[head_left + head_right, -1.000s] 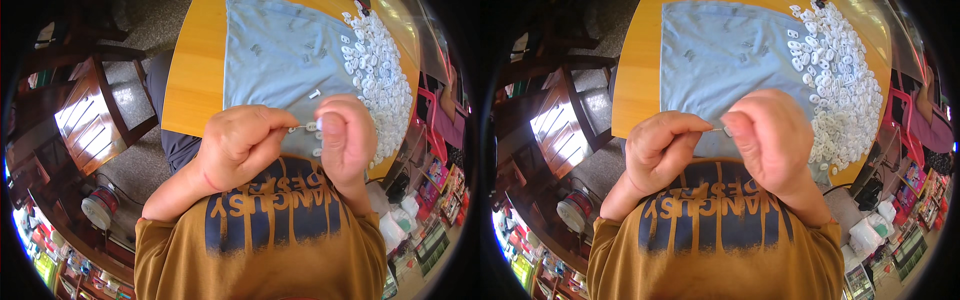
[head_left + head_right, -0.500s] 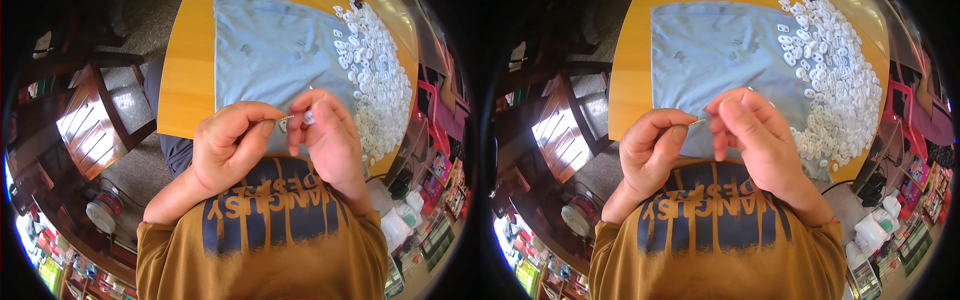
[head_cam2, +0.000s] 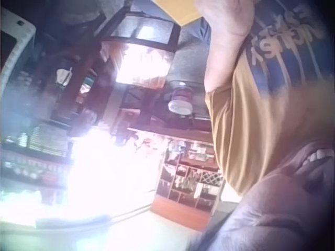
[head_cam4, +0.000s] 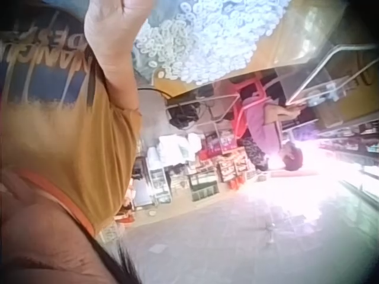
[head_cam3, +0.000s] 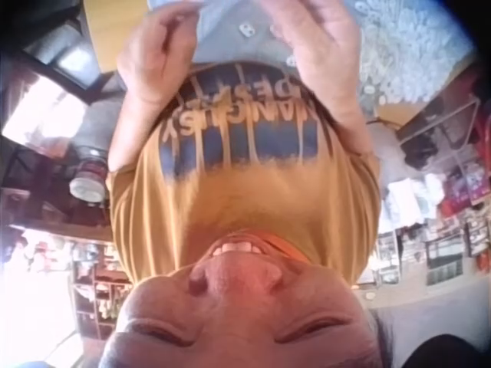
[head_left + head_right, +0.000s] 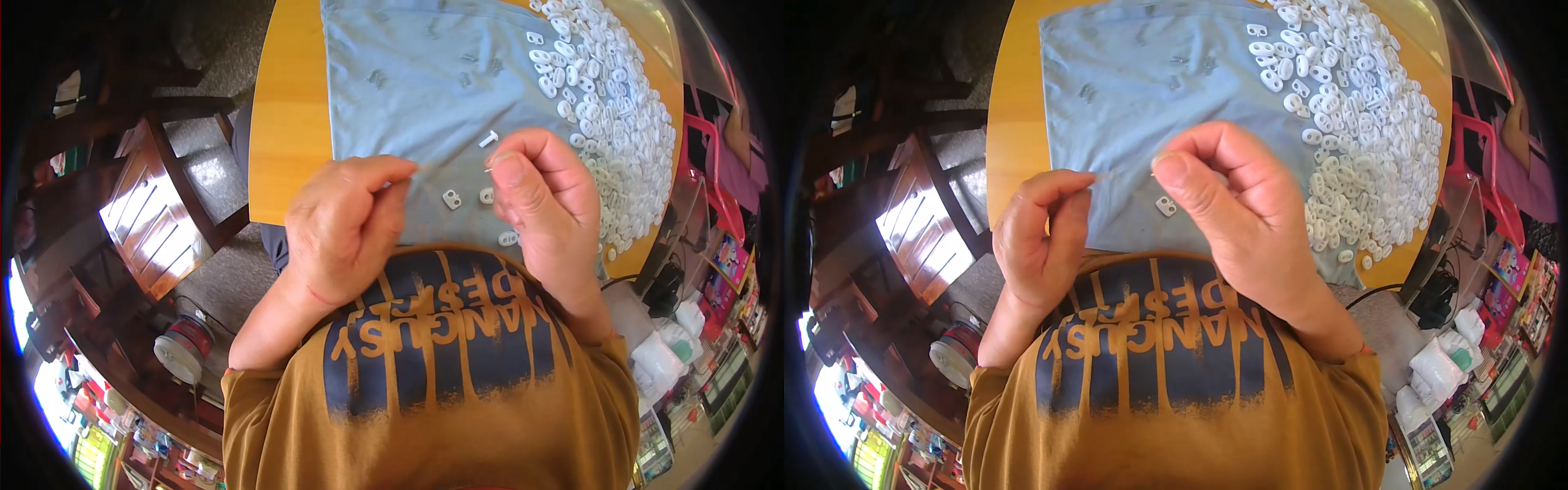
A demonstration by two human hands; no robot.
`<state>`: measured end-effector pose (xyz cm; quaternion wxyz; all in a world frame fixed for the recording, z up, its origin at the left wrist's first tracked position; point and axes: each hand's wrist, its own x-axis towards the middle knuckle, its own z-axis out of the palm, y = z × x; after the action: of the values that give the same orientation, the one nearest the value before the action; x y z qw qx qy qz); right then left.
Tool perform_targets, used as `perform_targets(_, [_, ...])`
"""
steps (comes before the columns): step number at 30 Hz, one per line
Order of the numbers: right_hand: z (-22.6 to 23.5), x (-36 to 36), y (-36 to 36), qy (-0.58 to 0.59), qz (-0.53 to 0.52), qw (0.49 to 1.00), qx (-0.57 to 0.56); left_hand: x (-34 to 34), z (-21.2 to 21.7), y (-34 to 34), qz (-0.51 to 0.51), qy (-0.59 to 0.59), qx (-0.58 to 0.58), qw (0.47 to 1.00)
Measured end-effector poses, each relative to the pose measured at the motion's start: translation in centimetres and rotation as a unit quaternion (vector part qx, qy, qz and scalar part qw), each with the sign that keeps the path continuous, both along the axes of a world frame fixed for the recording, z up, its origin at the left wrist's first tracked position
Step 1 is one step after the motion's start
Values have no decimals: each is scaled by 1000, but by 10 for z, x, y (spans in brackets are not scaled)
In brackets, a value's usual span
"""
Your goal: Assembling small white plastic components using a thin metal tool for alignment.
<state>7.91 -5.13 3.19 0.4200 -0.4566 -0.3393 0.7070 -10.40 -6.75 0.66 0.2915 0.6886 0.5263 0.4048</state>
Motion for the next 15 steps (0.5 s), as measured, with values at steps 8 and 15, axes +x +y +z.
perform_targets(8, [1, 11, -6, 20, -17, 999, -38, -17, -37, 0, 26, 248, 82, 965])
perform_targets(15, [0, 11, -12, 83, -33, 995, -44, -11, -24, -6, 22, 261, 101, 960])
